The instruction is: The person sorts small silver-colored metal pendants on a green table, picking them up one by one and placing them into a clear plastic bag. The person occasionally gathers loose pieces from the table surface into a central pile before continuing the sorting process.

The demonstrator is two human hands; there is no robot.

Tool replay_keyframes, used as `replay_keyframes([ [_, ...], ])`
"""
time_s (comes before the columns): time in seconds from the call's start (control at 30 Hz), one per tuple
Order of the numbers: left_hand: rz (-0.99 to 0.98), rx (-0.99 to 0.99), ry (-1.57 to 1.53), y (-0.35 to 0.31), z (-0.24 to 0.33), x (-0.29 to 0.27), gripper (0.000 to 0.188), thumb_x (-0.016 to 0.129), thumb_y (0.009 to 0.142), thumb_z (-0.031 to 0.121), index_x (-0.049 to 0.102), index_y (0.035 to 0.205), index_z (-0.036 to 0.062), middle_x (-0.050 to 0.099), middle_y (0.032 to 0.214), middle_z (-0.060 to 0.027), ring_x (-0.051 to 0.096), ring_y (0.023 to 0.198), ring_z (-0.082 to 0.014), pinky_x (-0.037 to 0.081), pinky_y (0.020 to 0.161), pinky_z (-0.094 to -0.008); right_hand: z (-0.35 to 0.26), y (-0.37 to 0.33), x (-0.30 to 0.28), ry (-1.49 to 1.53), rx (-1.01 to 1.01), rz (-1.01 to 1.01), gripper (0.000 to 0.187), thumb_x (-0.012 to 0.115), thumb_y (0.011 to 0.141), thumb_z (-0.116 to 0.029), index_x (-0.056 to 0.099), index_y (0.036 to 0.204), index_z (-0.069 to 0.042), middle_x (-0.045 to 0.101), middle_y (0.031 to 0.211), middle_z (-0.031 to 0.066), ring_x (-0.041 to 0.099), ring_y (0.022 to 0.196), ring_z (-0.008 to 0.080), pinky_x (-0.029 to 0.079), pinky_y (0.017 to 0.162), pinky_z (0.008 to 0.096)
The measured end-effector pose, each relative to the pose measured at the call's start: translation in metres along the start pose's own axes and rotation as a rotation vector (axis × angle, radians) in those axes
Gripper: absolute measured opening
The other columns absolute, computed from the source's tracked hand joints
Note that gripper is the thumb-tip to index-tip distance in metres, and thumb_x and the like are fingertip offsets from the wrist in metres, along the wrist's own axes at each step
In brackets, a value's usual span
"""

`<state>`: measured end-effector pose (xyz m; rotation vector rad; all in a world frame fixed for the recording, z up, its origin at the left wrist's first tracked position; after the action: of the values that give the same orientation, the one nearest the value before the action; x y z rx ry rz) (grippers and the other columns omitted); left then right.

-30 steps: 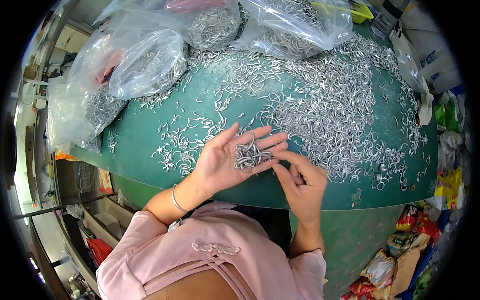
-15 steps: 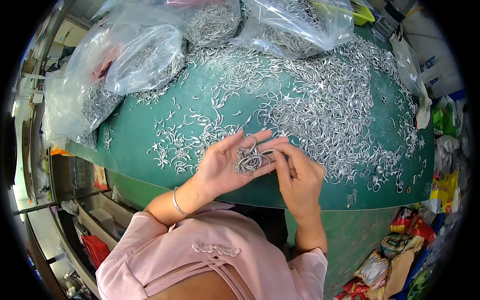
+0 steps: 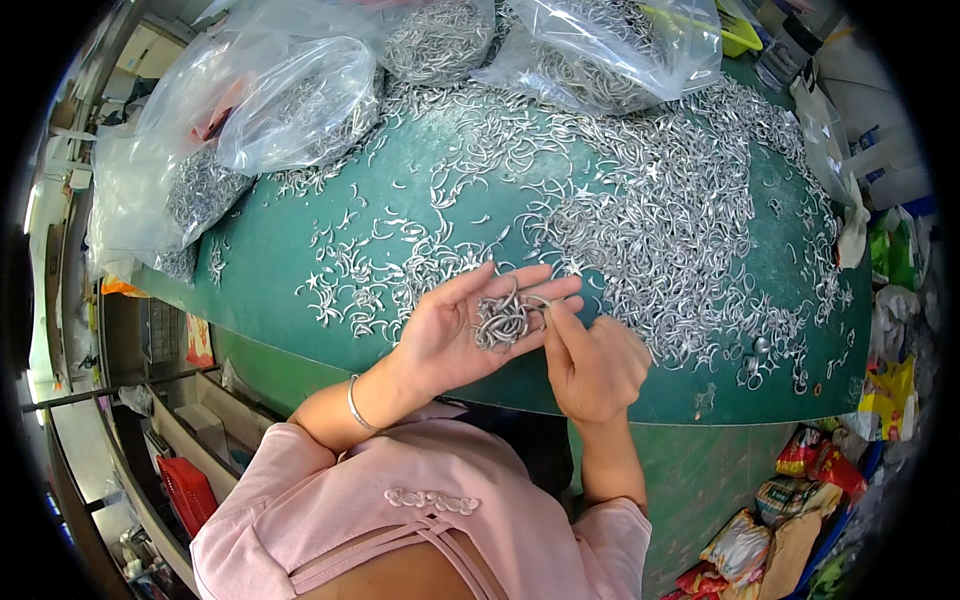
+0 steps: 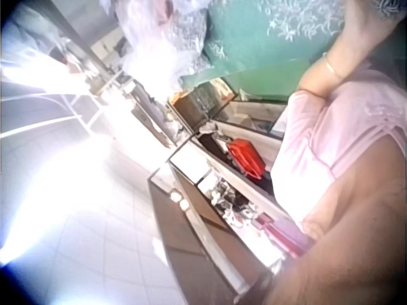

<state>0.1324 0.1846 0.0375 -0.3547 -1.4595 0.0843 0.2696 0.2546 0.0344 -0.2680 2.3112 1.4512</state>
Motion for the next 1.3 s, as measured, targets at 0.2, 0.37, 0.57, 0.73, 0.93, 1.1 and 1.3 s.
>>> replay_keyframes([
  [0.2,-0.008,-0.006,-0.006,0.001,-0.001,0.003,0.053,0.036,0.098,0.033,0.033,0.138,-0.0030,0.031,0.145,-0.0226,0.033,0.134,-0.0334,0.023,0.113,-0.0454,-0.011,-0.008,0.006,0.261,0.471,0.185,0.008,0.062,0.084,0.004,0.063,0.092,0.003,0.044,0.058,-0.0028,0.036,0.051,0.0032,0.025,0.045,0.0192],
  [0.37,-0.014,-0.007,-0.034,0.003,-0.002,0.002,0.056,0.034,0.099,0.037,0.033,0.138,-0.0030,0.033,0.145,-0.0223,0.033,0.134,-0.0328,0.026,0.112,-0.0455,-0.004,-0.002,0.008,1.052,0.952,0.291,0.005,0.054,0.090,-0.002,0.054,0.095,0.000,0.049,0.066,-0.0006,0.034,0.049,0.0051,0.026,0.048,0.0175],
  [0.57,-0.291,-0.013,-0.371,0.005,-0.001,-0.022,0.046,0.038,0.099,0.036,0.041,0.134,0.0071,0.036,0.145,-0.0166,0.031,0.136,-0.0325,0.026,0.111,-0.0490,0.013,0.001,-0.003,1.611,1.243,0.363,0.016,0.047,0.089,-0.020,0.049,0.092,-0.005,0.045,0.085,0.0067,0.038,0.059,0.0121,0.028,0.038,0.0218],
  [0.73,-0.087,0.075,-0.171,0.009,-0.003,-0.014,0.045,0.040,0.097,0.029,0.038,0.137,0.0070,0.029,0.149,-0.0149,0.026,0.139,-0.0311,0.023,0.112,-0.0482,0.020,-0.011,0.001,1.674,1.273,0.277,0.013,0.047,0.092,-0.016,0.051,0.090,-0.005,0.053,0.084,0.0051,0.037,0.057,0.0091,0.028,0.041,0.0202],
  [0.93,-0.143,0.115,-0.114,0.009,0.000,-0.012,0.051,0.045,0.092,0.018,0.033,0.139,0.0035,0.024,0.151,-0.0175,0.023,0.139,-0.0341,0.021,0.113,-0.0500,-0.013,-0.002,0.001,0.603,0.937,-0.205,0.015,0.067,0.079,0.001,0.064,0.093,0.000,0.038,0.057,-0.0035,0.033,0.051,0.0030,0.025,0.047,0.0205],
  [1.1,-0.161,0.124,-0.117,0.009,0.000,-0.012,0.053,0.045,0.092,0.022,0.033,0.139,0.0014,0.023,0.151,-0.0182,0.022,0.139,-0.0342,0.021,0.113,-0.0486,-0.020,-0.001,0.008,0.371,0.754,-0.312,0.016,0.070,0.076,0.001,0.064,0.091,-0.001,0.038,0.056,-0.0013,0.032,0.049,0.0064,0.028,0.046,0.0236],
  [1.3,-0.122,0.118,-0.151,0.007,-0.002,-0.009,0.052,0.044,0.094,0.028,0.035,0.138,0.0017,0.023,0.151,-0.0179,0.022,0.139,-0.0338,0.021,0.113,-0.0471,-0.019,0.000,0.009,0.295,0.742,-0.205,0.009,0.068,0.080,0.002,0.065,0.088,0.000,0.044,0.056,-0.0008,0.033,0.048,0.0050,0.026,0.043,0.0227],
])
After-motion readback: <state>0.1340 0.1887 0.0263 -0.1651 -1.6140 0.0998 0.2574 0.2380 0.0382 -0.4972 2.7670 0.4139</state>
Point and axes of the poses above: each hand's wrist, its own y-axis towards the middle knuckle, its own x-axis out of the palm, z = x × y, the point moved 1 cm from there along y, towards the middle knuckle
